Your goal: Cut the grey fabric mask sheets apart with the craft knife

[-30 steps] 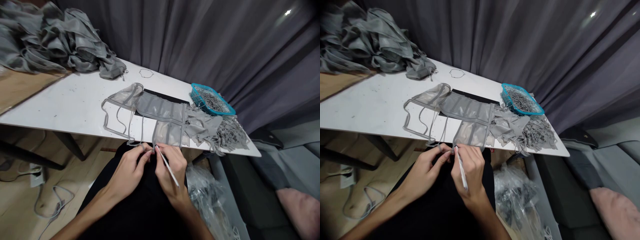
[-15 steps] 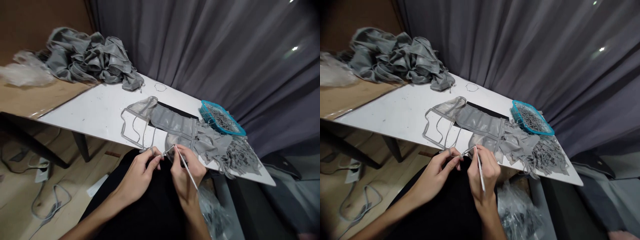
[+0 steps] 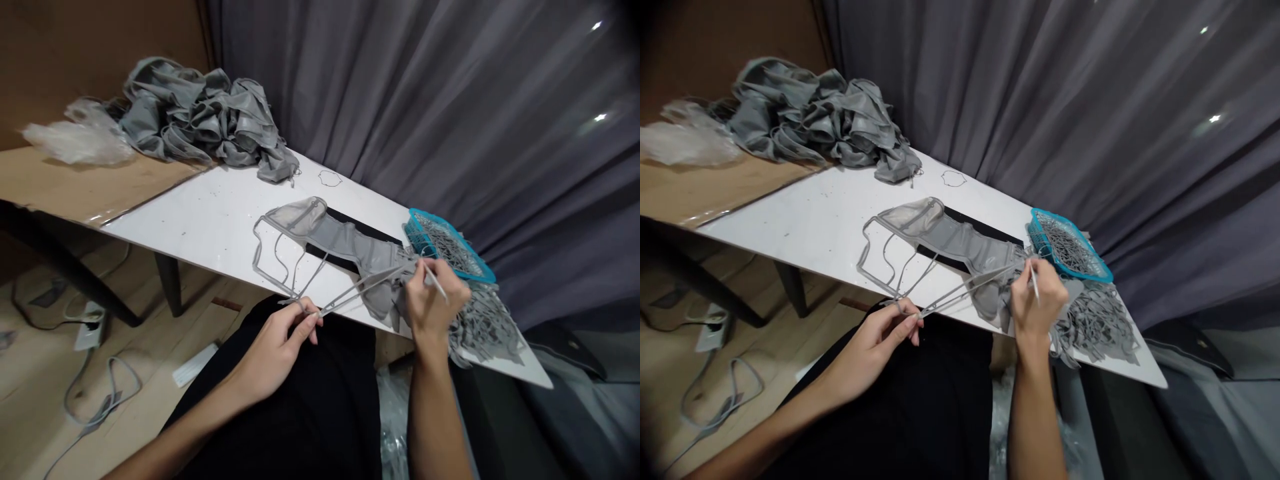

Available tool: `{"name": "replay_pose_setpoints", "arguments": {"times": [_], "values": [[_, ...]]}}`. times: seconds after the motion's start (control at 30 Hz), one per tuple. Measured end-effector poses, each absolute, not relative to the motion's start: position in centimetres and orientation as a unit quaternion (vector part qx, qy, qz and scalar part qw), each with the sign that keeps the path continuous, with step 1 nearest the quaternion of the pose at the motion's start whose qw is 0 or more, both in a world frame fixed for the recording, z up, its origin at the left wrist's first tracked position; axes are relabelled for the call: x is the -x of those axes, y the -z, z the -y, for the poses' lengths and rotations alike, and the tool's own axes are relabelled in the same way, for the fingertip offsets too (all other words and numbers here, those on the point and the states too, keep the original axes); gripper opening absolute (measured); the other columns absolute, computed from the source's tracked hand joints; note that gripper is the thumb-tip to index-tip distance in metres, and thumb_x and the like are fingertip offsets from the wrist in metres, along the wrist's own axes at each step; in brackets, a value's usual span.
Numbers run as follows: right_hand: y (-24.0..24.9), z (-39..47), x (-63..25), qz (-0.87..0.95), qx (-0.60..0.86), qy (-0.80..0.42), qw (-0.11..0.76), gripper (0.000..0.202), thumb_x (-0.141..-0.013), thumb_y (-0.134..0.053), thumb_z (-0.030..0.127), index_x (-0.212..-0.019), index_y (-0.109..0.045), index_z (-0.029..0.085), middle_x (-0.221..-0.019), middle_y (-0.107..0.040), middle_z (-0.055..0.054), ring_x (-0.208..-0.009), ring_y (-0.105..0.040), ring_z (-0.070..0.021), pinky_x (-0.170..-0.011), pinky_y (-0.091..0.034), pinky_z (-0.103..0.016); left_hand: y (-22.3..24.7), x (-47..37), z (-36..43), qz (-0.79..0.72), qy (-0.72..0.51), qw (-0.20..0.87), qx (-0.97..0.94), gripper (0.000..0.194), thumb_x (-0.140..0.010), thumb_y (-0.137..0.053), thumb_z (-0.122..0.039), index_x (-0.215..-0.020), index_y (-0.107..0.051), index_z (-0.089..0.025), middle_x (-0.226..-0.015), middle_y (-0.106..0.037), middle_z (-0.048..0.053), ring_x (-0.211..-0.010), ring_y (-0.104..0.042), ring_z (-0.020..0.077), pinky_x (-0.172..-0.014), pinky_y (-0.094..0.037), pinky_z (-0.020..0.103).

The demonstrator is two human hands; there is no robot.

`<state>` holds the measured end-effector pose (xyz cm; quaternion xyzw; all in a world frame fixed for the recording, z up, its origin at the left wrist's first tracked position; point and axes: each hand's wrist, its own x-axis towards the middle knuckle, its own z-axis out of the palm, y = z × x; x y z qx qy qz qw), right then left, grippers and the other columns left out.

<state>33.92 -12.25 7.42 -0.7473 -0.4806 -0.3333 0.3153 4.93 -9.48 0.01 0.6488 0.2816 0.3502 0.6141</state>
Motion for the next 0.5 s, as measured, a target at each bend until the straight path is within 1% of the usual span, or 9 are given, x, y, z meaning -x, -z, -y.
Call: {"name": "replay_pose_setpoints", "arguments": {"times": [0.07, 0.13, 0.23, 0.33, 0.43, 0.5], "values": [[-8.8, 9.4, -36.6, 0.490, 0.767, 0.341, 0.236, 0.024, -0.105, -0.054, 0.025, -0.092, -0.074, 0.018, -0.089, -0.077, -0.015, -0.078, -0.068, -0.0284, -0.071, -0.040, -0.035, 0.1, -4.5, 9.1, -0.300, -0.354, 0.598, -0.654, 0.035, -0.115, -0.052, -0.049, -0.098, -0.067, -0.023, -0.086, -0.070, 0.000, -0.087, -0.068, 0.0209, -0.089, -0.047, 0.035], [-10.5, 6.0, -39.1, 0.494, 0.787, 0.335, 0.154, 0.023, -0.105, -0.053, 0.023, -0.099, -0.073, 0.016, -0.097, -0.077, -0.017, -0.079, -0.066, -0.0282, -0.070, -0.035, -0.035, 0.3, -4.0, 8.7, -0.319, -0.356, 0.583, -0.657, 0.035, -0.115, -0.052, -0.050, -0.099, -0.067, -0.023, -0.085, -0.070, -0.001, -0.085, -0.067, 0.0210, -0.087, -0.047, 0.035], [-12.8, 1.1, -42.2, 0.509, 0.805, 0.296, 0.078, 0.027, -0.107, -0.049, 0.016, -0.114, -0.074, 0.012, -0.115, -0.076, -0.023, -0.090, -0.069, -0.0291, -0.076, -0.036, -0.035, 0.5, -3.3, 8.3, -0.336, -0.355, 0.565, -0.665, 0.035, -0.114, -0.051, -0.052, -0.102, -0.067, -0.024, -0.085, -0.070, -0.001, -0.085, -0.067, 0.0214, -0.086, -0.047, 0.035], [-14.4, -2.7, -44.6, 0.492, 0.833, 0.245, 0.064, 0.034, -0.105, -0.047, 0.009, -0.127, -0.073, 0.009, -0.126, -0.074, -0.027, -0.104, -0.070, -0.0320, -0.086, -0.040, -0.037, 0.3, -3.2, 8.2, -0.357, -0.351, 0.541, -0.676, 0.039, -0.114, -0.050, -0.055, -0.097, -0.065, -0.025, -0.085, -0.070, -0.001, -0.086, -0.068, 0.0221, -0.087, -0.046, 0.035], [-15.4, -4.9, -46.3, 0.471, 0.849, 0.228, 0.080, 0.033, -0.100, -0.054, 0.006, -0.126, -0.075, 0.009, -0.123, -0.075, -0.027, -0.107, -0.070, -0.0328, -0.091, -0.042, -0.038, -0.3, -3.6, 8.3, -0.379, -0.351, 0.518, -0.682, 0.044, -0.113, -0.050, -0.059, -0.089, -0.063, -0.025, -0.079, -0.066, -0.002, -0.080, -0.067, 0.0223, -0.082, -0.046, 0.034], [-16.2, -5.4, -47.2, 0.463, 0.848, 0.235, 0.103, 0.032, -0.099, -0.056, 0.005, -0.123, -0.076, 0.011, -0.123, -0.076, -0.026, -0.109, -0.071, -0.0316, -0.092, -0.044, -0.037, -0.5, -3.7, 8.4, -0.382, -0.352, 0.511, -0.685, 0.045, -0.112, -0.049, -0.060, -0.089, -0.063, -0.025, -0.076, -0.065, -0.002, -0.076, -0.066, 0.0225, -0.079, -0.046, 0.034]]}}
